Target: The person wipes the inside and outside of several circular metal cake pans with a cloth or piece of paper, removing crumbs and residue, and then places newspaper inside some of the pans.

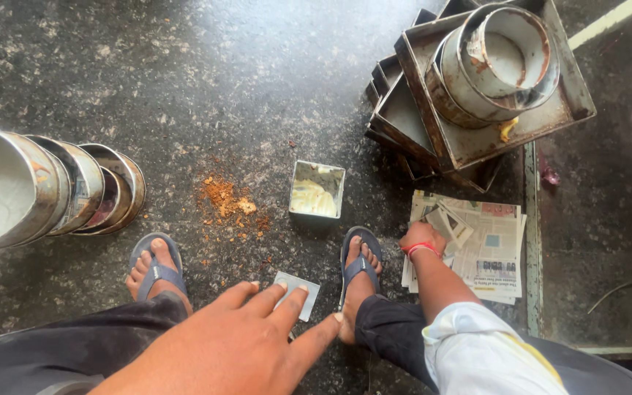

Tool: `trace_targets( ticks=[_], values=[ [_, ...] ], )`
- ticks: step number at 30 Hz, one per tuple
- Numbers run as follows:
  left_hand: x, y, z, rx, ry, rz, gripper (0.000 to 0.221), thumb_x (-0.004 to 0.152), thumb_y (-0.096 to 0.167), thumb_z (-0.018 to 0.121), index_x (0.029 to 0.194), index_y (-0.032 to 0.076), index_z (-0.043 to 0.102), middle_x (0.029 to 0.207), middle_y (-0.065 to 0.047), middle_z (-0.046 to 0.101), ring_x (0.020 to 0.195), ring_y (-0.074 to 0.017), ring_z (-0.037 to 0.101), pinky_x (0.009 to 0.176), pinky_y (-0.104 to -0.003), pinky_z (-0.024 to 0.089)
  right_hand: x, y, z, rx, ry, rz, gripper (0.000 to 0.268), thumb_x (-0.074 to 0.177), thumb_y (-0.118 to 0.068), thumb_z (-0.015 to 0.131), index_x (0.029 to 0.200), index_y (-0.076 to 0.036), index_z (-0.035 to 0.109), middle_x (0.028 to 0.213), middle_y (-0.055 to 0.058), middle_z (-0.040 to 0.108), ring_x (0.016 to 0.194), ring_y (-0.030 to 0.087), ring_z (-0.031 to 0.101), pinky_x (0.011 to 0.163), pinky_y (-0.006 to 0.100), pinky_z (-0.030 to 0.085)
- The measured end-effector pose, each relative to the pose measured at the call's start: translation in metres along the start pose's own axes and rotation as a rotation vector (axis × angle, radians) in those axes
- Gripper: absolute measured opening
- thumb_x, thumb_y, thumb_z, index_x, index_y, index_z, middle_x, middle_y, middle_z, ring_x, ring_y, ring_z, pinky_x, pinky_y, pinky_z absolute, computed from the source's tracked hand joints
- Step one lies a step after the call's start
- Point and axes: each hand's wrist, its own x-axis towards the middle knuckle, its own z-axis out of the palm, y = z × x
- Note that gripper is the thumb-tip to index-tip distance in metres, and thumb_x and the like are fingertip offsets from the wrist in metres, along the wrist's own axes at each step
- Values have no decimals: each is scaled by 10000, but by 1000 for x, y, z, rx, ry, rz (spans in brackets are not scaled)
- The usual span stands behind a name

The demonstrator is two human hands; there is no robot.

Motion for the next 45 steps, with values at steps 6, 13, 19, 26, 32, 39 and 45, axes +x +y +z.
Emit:
trace_targets(
  ticks=[6, 13, 19, 26, 32, 39, 45],
  values=[
    [0, 3, 4, 28, -24, -38, 583, 985, 365, 548, 1469, 42, 529, 1237, -361, 620, 1198, -516, 597, 964, -585, 444, -7, 3, -18, 56, 150, 74, 303, 864, -224, 687, 1141, -140, 774, 1193, 146, 756, 1133, 326, 722, 921, 429, 583],
    [6, 29, -23, 67, 38, 27, 862, 825, 603, 705, 1432, 15, 533, 1235, -343, 625, 1165, -472, 612, 914, -554, 460, -4, 2, -50, 284, 268, 65, 368, 818, -272, 747, 1179, -204, 737, 1142, 168, 738, 1086, 364, 701, 895, 477, 562],
    [0, 52, -46, -52, -140, -123, 700, 841, 506, 683, 1402, 108, 553, 1086, -201, 693, 996, -381, 687, 855, -491, 513, -5, -67, -69, 799, 464, -254, 333, 853, -303, 762, 1101, -80, 771, 1010, 206, 770, 907, 313, 743, 852, 417, 569],
    [-5, 8, -52, -87, 76, -171, 380, 849, 390, 669, 1062, 88, 754, 965, -183, 767, 901, -356, 757, 805, -464, 600, -111, -236, -153, 1768, -247, -465, 249, 850, -97, 671, 1084, -12, 667, 951, 104, 700, 834, 247, 672, 761, 419, 561],
    [-30, -45, -78, 67, 705, -456, 446, 873, 490, 664, 1099, 109, 718, 1183, -148, 696, 1246, -314, 609, 1017, -505, 494, -256, -347, -208, 1783, -648, -992, 203, 953, -158, 637, 1133, -78, 687, 989, 72, 729, 877, 221, 689, 745, 391, 568],
    [-50, -63, -102, 179, 1081, -516, 471, 851, 533, 648, 1154, 183, 737, 1456, -225, 577, 1449, -426, 471, 1105, -588, 446, -338, -510, -210, 1110, 587, -1448, 235, 961, -78, 644, 1170, -77, 750, 1053, 122, 769, 940, 245, 720, 825, 371, 561],
    [-39, -76, -105, 155, 1119, -591, 533, 823, 538, 623, 1173, 147, 718, 1396, -223, 591, 1462, -440, 416, 1126, -593, 429, -366, -567, -194, 547, 789, -1661, 290, 906, -50, 622, 1149, -137, 754, 1183, 81, 757, 1134, 263, 670, 962, 431, 457]
  ],
)
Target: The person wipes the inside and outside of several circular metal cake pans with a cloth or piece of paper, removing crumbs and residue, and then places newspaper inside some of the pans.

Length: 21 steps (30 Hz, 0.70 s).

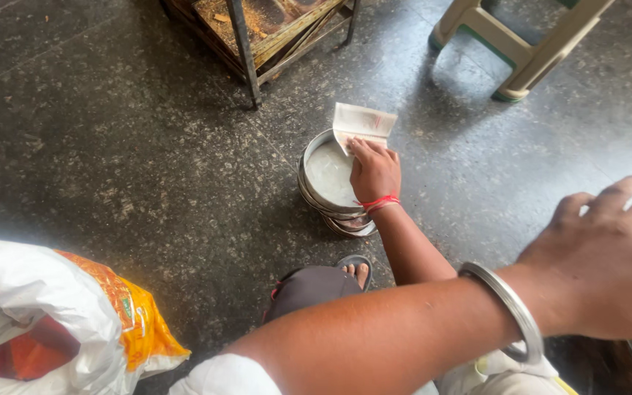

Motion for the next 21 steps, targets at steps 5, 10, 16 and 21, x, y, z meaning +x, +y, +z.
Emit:
trace_targets(
  ticks=[5, 10, 16, 21],
  values=[
    [-1, -6, 4, -74, 13, 17, 515, 844, 521, 587, 1112, 102, 719, 1373, -242, 589, 1480, -468, 396, 1109, -602, 400, -19, 23, 2, 88, 89, 50, 296, 922, -8, 606, 1157, -114, 753, 1180, 97, 758, 1129, 284, 695, 965, 431, 487],
    [7, 5, -15, -72, -154, -8, 433, 776, 479, 627, 1030, 147, 739, 1384, -291, 546, 1450, -500, 385, 1095, -670, 377, -55, 83, -64, 255, 165, 385, 307, 954, -15, 625, 1218, -106, 751, 1056, 121, 769, 906, 204, 730, 846, 364, 571],
    [1, 25, -26, -173, -212, -38, 446, 811, 504, 646, 1050, 129, 695, 1481, -336, 456, 1466, -533, 324, 1138, -742, 276, -165, 161, -179, 332, 348, 872, 389, 885, -50, 655, 1271, -101, 650, 1131, 165, 711, 982, 266, 677, 887, 397, 541],
    [-16, 48, -15, -185, -325, 7, 644, 787, 486, 733, 1256, 72, 582, 1518, -376, 305, 1458, -541, 246, 1116, -709, 269, -321, 182, -261, 205, 414, 1199, 501, 828, -79, 680, 1315, -97, 566, 1194, 201, 662, 1046, 318, 633, 921, 424, 515]
  ],
)
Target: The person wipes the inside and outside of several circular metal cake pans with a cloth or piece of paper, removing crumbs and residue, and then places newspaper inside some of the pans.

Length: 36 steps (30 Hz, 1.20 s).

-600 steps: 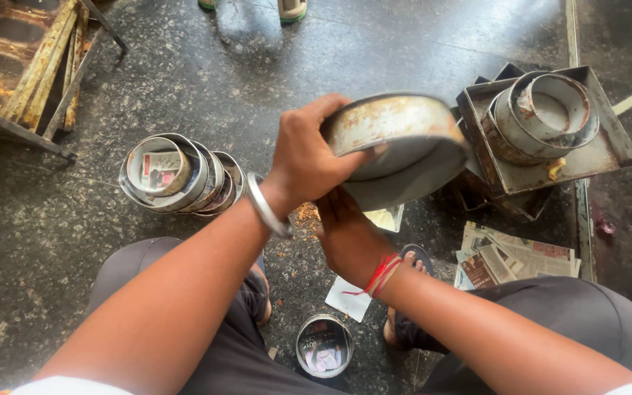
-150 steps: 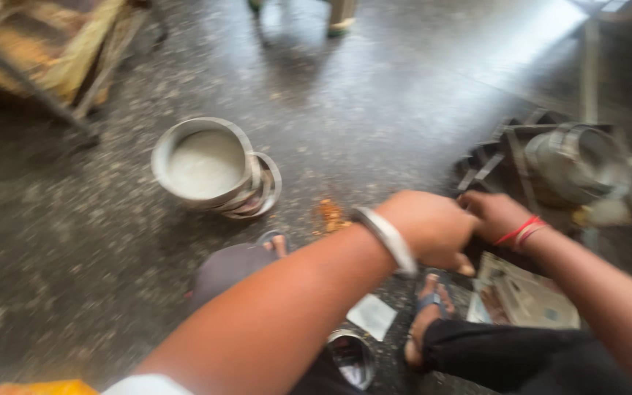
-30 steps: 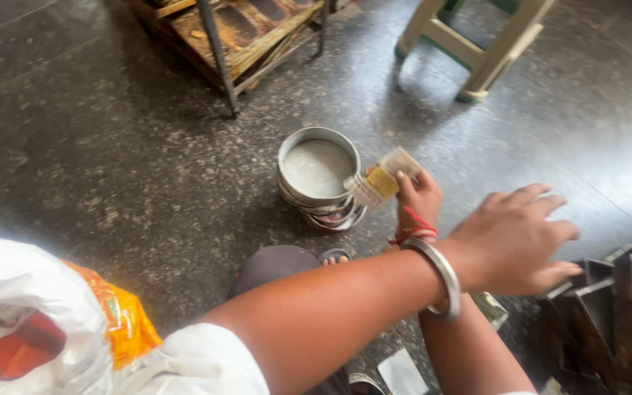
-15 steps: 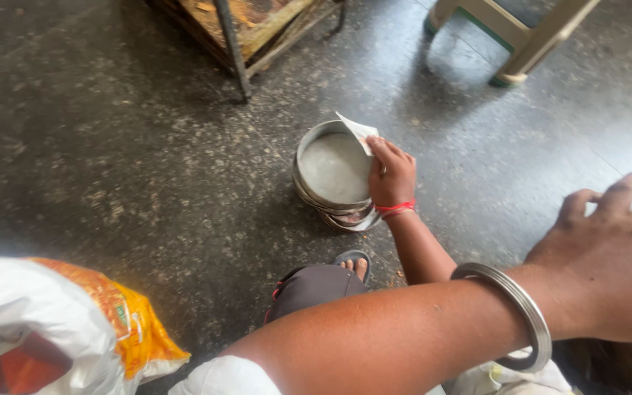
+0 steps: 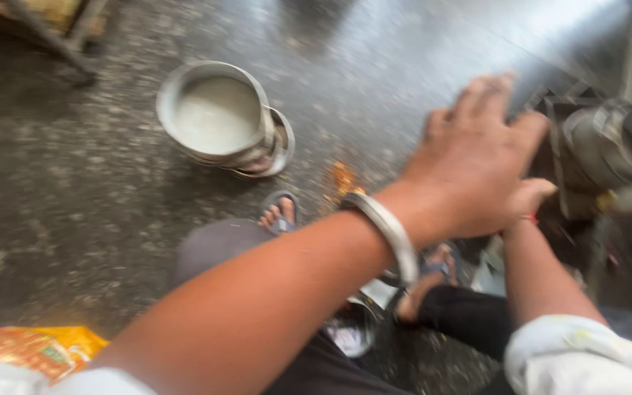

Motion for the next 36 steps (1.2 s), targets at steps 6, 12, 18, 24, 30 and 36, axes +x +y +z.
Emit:
trace_targets(
  ticks=[6, 12, 18, 24, 30, 36],
  values=[
    [0, 26, 21, -15, 100, 68, 757, 847, 423, 790, 1438, 59, 485, 1552, -345, 262, 1478, -505, 265, 1138, -616, 362, -18, 130, -140, -261, 153, 237, 656, 759, -113, 710, 1367, -92, 464, 1269, 245, 603, 1122, 380, 579, 961, 457, 485],
    [13, 64, 43, -73, -28, 187, 725, 836, 357, 815, 1424, 64, 508, 1579, -329, 251, 1524, -493, 234, 1182, -599, 339, -31, 243, -184, -579, 125, 381, 823, 690, -148, 740, 1420, -86, 363, 1344, 289, 544, 1199, 442, 526, 1002, 489, 455],
    [15, 67, 63, -64, -217, 189, 707, 796, 321, 803, 1387, 38, 537, 1588, -350, 223, 1525, -510, 201, 1166, -603, 305, -38, 317, -162, -812, -2, 364, 996, 621, -182, 770, 1472, -81, 262, 1420, 333, 485, 1275, 504, 473, 1043, 522, 424],
    [6, 53, 75, -84, -380, 196, 696, 809, 330, 766, 1365, -16, 529, 1583, -396, 192, 1504, -562, 171, 1114, -621, 299, -35, 358, -128, -1048, -15, 80, 1172, 552, -217, 800, 1525, -76, 161, 1495, 377, 426, 1352, 566, 420, 1084, 555, 394],
    [6, 50, 82, -130, -427, 241, 661, 825, 339, 749, 1341, -20, 546, 1584, -425, 157, 1504, -588, 138, 1093, -651, 277, -37, 364, -131, -913, 138, 260, 1225, 599, -156, 763, 1551, -119, -7, 1513, 326, 404, 1362, 503, 446, 1081, 514, 378],
    [8, 58, 88, -112, -438, 271, 695, 822, 361, 749, 1350, -39, 538, 1582, -426, 158, 1506, -585, 148, 1097, -652, 287, -45, 334, -143, -561, 178, 809, 1005, 842, -86, 595, 1674, -172, 37, 1297, 288, 644, 1150, 420, 666, 994, 447, 520]
  ],
)
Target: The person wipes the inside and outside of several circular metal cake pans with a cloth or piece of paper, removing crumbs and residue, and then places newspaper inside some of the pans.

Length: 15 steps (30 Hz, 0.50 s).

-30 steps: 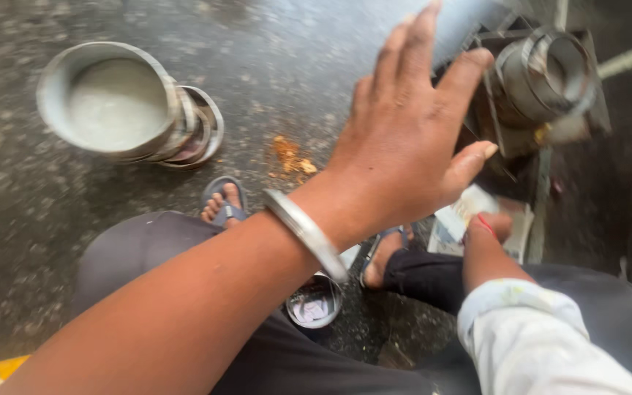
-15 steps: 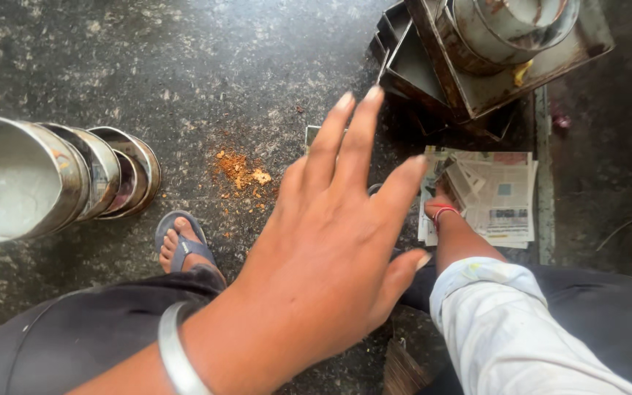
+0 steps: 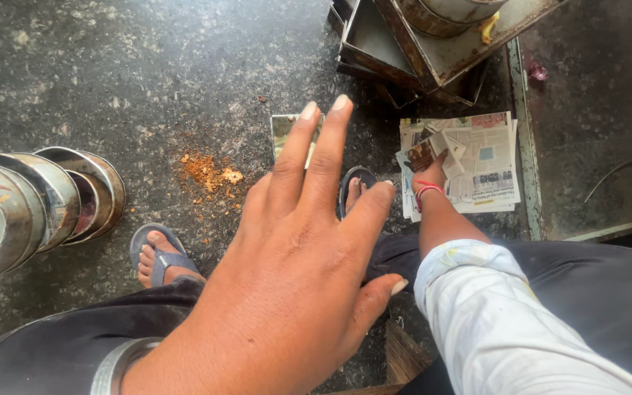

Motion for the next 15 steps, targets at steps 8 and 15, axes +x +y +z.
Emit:
trace_targets(
  ticks=[8, 15],
  values=[
    [18, 6, 18, -37, -54, 21, 726, 774, 405, 768, 1327, -12, 552, 1587, -411, 188, 1503, -575, 183, 1062, -634, 313, -17, 5, -41, 257, 116, 446, 365, 937, -128, 598, 1192, 122, 675, 1130, 332, 714, 782, 395, 752, 637, 479, 621],
    [30, 1, 44, 1, -133, 24, 737, 743, 414, 783, 1298, -11, 551, 1580, -413, 220, 1500, -562, 209, 1059, -623, 329, 13, 47, -30, 431, 88, 577, 327, 916, -120, 623, 1130, 127, 645, 1020, 312, 707, 727, 387, 749, 593, 463, 619]
  ],
)
